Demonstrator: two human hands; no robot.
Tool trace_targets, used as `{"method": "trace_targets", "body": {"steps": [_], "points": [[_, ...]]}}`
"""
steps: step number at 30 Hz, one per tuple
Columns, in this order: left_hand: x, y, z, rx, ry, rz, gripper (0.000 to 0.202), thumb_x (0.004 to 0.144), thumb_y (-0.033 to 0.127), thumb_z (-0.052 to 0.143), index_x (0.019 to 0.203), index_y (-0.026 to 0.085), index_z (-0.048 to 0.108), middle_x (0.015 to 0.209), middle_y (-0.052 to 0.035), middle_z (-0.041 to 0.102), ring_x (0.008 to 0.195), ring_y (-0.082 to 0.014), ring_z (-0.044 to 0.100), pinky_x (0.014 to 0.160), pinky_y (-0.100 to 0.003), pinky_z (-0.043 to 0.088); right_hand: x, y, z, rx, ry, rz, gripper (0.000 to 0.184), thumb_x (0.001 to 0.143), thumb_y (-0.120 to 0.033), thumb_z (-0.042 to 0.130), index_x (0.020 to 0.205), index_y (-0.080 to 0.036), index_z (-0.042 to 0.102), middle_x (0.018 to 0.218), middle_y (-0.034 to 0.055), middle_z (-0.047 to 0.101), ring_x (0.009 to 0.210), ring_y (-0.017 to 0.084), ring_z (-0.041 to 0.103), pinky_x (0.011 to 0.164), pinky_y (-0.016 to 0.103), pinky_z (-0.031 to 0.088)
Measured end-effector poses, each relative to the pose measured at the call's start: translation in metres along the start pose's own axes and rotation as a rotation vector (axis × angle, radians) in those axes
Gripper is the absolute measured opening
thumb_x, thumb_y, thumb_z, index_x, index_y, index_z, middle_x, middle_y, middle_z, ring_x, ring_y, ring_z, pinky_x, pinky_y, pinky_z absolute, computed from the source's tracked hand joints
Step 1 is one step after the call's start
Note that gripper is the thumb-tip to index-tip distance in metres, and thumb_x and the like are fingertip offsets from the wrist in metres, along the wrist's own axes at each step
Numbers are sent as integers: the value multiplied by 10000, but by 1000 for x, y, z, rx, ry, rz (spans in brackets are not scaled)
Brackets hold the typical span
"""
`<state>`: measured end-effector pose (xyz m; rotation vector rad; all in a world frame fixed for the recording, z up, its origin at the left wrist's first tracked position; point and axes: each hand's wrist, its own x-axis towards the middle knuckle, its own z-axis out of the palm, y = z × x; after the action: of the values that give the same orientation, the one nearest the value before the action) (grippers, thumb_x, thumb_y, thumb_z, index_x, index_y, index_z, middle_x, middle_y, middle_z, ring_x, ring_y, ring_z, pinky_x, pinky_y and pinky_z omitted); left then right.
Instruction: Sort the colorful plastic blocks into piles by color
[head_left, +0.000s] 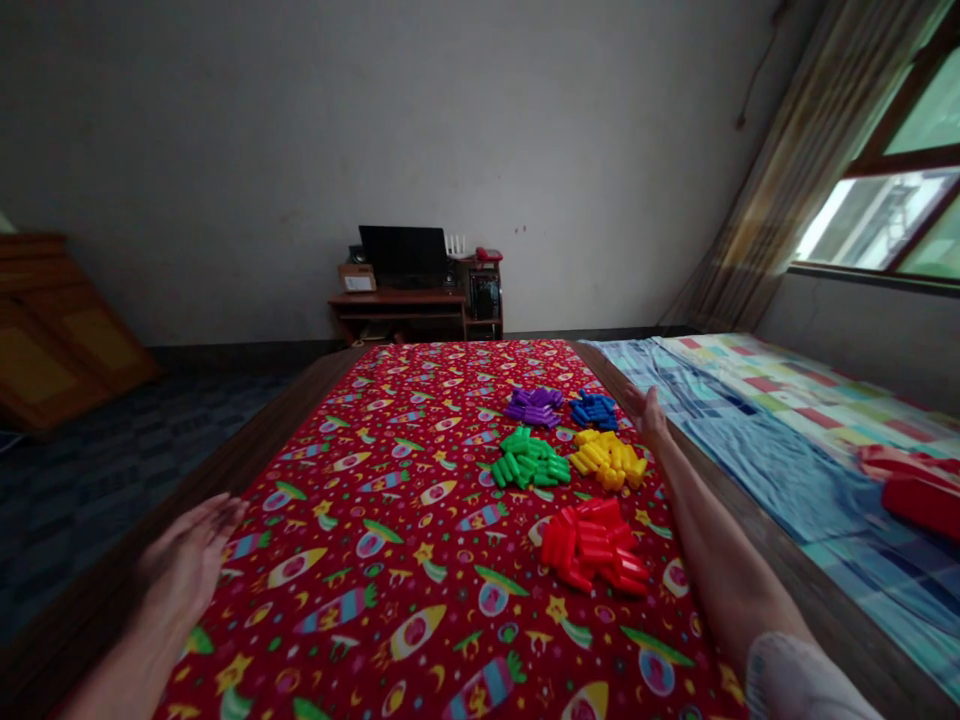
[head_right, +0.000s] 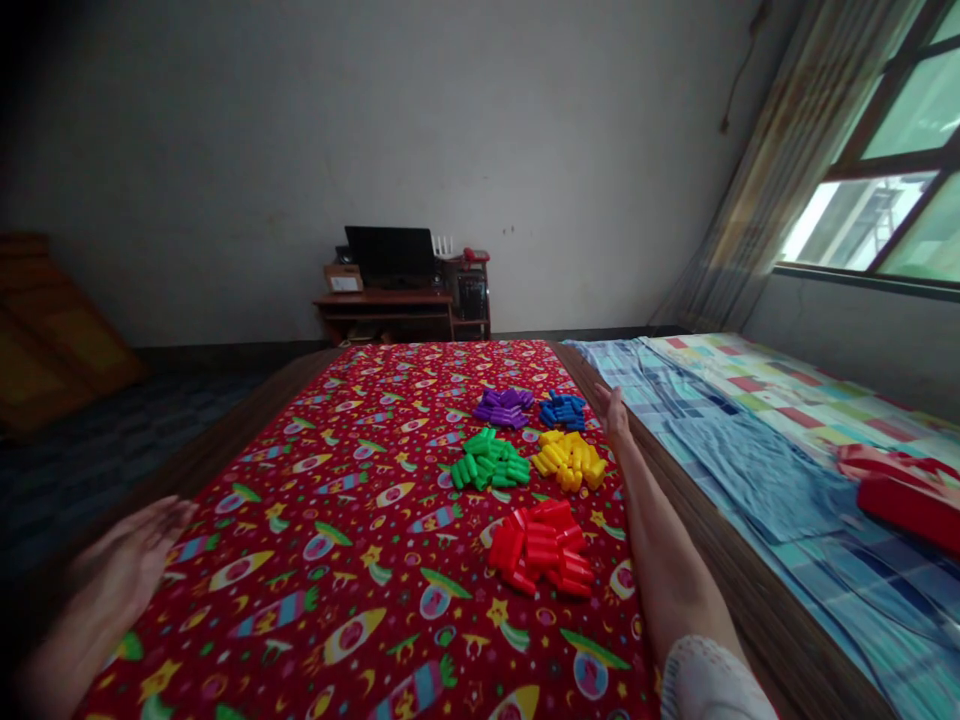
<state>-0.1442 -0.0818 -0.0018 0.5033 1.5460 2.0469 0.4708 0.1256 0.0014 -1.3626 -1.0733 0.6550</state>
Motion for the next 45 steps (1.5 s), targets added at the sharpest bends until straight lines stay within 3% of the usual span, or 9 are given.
{"method": "trace_targets", "body": {"steps": [8, 14, 23, 30, 32, 36, 37, 41, 45], "points": [[1, -4, -8, 150, -42, 69, 171, 494, 195, 638, 654, 242, 676, 738, 3, 678, 994, -252, 655, 1110, -409, 390, 26, 11, 54, 55, -268, 81, 706, 877, -690, 259, 1017, -158, 703, 1130, 146, 699, 1055, 245, 657, 909, 392, 515], [2, -5, -10, 188, -42, 40, 200, 488, 211, 654, 681, 246, 693, 774, 8, 702, 978, -242, 664, 1085, -395, 419, 9, -9, 124, 211, -628, 112, 671, 837, -744, 335, 1028, -212, 697, 1187, 92, 686, 1136, 262, 615, 1021, 457, 444], [15, -11, -13, 171, -64, 27, 236, 479, 214, 654, 712, 193, 687, 773, -35, 703, 861, -233, 662, 1082, -429, 411, -62, -55, 226, 205, -1153, -57, 627, 802, -744, 441, 1038, -238, 727, 1056, 38, 729, 1097, 253, 616, 1060, 464, 401], [1, -7, -4, 256, -112, 63, 304, 536, 356, 702, 763, 167, 630, 774, -43, 683, 808, -220, 669, 941, -395, 522, -149, -88, 272, 247, -1453, -193, 724, 822, -780, 337, 1075, -216, 714, 1085, 55, 719, 1052, 238, 640, 994, 410, 451], [-1, -9, -3, 342, -156, 112, 403, 574, 477, 694, 824, 167, 632, 839, -52, 698, 837, -235, 670, 903, -413, 540, -144, -100, 277, 163, -1362, -264, 760, 854, -763, 273, 1103, -182, 695, 1070, 96, 716, 1016, 235, 652, 930, 390, 481], [4, -16, -3, 495, -251, 166, 577, 608, 647, 627, 932, 169, 627, 933, -78, 715, 880, -271, 676, 889, -466, 541, -90, -112, 273, -472, -781, -467, 708, 933, -665, 201, 1050, -148, 670, 986, 112, 706, 972, 241, 638, 862, 346, 468], [5, -18, -2, 519, -262, 194, 609, 622, 680, 594, 949, 167, 627, 954, -93, 717, 896, -285, 680, 890, -474, 541, -77, -111, 272, -531, -735, -466, 659, 947, -631, 240, 1035, -132, 662, 973, 136, 698, 984, 261, 624, 875, 366, 450], [1, -19, 5, 699, -324, 407, 689, 780, 698, 411, 1174, 166, 602, 1225, -139, 649, 1163, -302, 598, 1051, -466, 437, -67, -94, 278, -604, -772, -496, 448, 986, -461, 342, 924, -149, 657, 912, 145, 687, 962, 243, 616, 874, 339, 423], [-15, -17, 14, 868, -455, 499, 700, 884, 647, 264, 1330, 171, 520, 1398, -128, 533, 1336, -271, 447, 1138, -464, 323, -117, -84, 301, -609, -891, -553, 471, 1003, -427, 303, 862, -159, 663, 925, 106, 691, 924, 201, 618, 855, 291, 421]]}}
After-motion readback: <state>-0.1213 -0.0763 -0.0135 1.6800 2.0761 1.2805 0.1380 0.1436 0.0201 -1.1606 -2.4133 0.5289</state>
